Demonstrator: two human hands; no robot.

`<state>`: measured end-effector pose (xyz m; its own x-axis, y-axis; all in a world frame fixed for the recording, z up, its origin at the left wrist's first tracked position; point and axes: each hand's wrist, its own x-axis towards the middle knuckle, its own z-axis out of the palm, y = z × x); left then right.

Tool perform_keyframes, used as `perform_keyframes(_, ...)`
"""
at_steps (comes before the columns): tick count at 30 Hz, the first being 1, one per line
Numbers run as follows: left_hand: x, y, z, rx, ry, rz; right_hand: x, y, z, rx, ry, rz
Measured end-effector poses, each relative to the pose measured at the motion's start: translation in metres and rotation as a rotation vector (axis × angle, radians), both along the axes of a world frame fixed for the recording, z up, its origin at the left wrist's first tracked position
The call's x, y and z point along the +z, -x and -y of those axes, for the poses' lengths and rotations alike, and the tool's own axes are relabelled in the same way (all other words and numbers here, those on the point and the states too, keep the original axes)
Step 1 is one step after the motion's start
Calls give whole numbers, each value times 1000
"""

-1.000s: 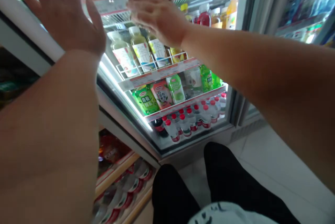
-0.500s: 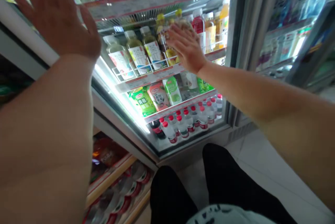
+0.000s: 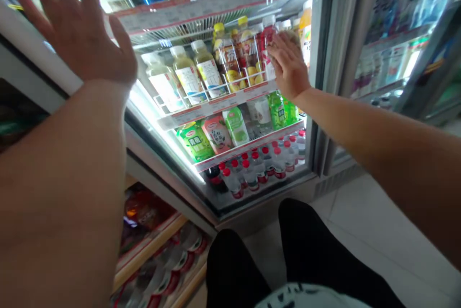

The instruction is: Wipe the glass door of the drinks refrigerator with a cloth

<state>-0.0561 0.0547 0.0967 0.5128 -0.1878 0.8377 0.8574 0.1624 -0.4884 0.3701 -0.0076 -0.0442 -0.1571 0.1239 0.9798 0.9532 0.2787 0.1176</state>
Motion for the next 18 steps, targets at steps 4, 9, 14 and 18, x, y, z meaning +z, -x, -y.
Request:
perform_keyframes(4,0,-3,3,119,-31,90,28,-30,11,58,81,145)
perform_keyframes(9,-2,-3,9,48,32,72,25,-43,8,34,-11,-289)
perform_keyframes(14,-3,-1,12,-126,144,45,-1,-45,6,20,-2,-418)
perform_keyframes(18,-4,-1,13,-83,133,69,61,-73,-3,-7,7,-451)
